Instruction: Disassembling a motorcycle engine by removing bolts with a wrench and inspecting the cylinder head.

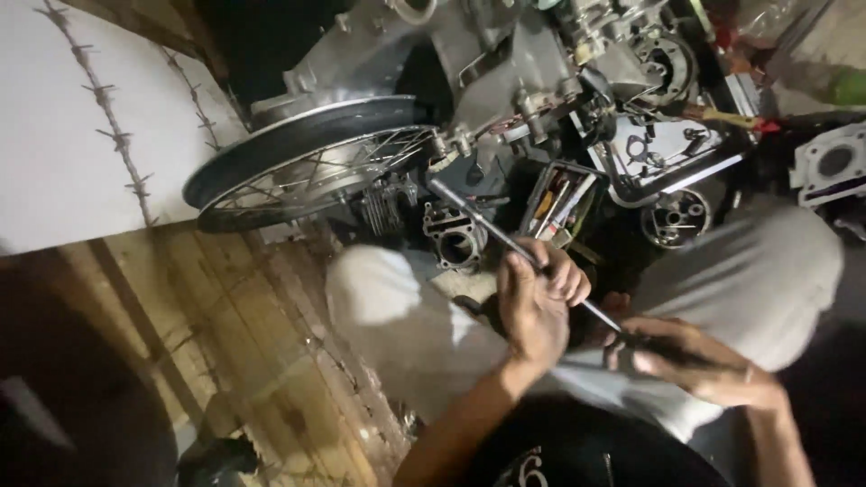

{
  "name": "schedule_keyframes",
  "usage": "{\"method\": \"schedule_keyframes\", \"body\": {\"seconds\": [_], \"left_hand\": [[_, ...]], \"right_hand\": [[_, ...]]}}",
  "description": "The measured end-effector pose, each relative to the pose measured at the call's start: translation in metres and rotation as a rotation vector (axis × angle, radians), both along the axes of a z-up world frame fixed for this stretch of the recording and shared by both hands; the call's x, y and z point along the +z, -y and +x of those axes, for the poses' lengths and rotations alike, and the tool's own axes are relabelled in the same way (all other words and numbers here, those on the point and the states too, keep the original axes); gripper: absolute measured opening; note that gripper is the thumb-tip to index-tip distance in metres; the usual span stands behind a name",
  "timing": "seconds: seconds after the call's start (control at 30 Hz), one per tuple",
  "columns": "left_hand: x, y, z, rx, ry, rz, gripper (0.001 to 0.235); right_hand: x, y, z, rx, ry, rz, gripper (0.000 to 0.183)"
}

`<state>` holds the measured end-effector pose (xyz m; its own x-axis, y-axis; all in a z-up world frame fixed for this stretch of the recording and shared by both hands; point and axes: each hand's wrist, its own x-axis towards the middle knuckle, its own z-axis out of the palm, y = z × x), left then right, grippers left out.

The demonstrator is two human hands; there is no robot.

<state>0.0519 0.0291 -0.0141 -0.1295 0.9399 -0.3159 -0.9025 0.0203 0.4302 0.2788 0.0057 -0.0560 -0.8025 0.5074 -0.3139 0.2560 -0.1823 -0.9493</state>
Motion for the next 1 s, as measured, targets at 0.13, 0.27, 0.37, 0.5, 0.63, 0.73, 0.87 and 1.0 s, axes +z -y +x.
{"method": "schedule_keyframes", "body": {"seconds": [0.13, 0.27, 0.37, 0.5, 0.63, 0.73, 0.87, 1.0], "left_hand": [[-0.028, -0.012, -0.031, -0.084, -0.005, 0.094, 0.040], [-0.045, -0.043, -0.067, -0.179, 0.048, 0.173, 0.036], [-0.063, -0.050, -0.075, -0.262, 0.138, 0.165, 0.032], [-0.066, -0.056, -0.086, -0.346, 0.107, 0.130, 0.036], [-0.078, -0.055, -0.084, -0.349, 0.003, 0.120, 0.041], [-0.079, -0.063, -0.080, -0.339, -0.127, 0.141, 0.048], [-0.083, -0.065, -0.083, -0.335, -0.147, 0.130, 0.050], [-0.093, -0.069, -0.085, -0.340, -0.124, 0.148, 0.050]], "right_hand": [[0.014, 0.025, -0.005, -0.417, 0.152, -0.294, 0.031], [0.023, 0.039, -0.025, -0.437, 0.251, -0.267, 0.030], [0.014, 0.065, -0.040, -0.521, 0.348, -0.370, 0.031], [0.022, 0.075, -0.080, -0.564, 0.100, -0.208, 0.027], [0.032, 0.081, -0.104, -0.678, 0.191, -0.286, 0.028], [0.040, 0.074, -0.112, -0.712, 0.164, -0.181, 0.026], [0.044, 0.072, -0.116, -0.718, 0.198, -0.210, 0.029], [0.043, 0.070, -0.114, -0.710, 0.058, -0.176, 0.030]]}}
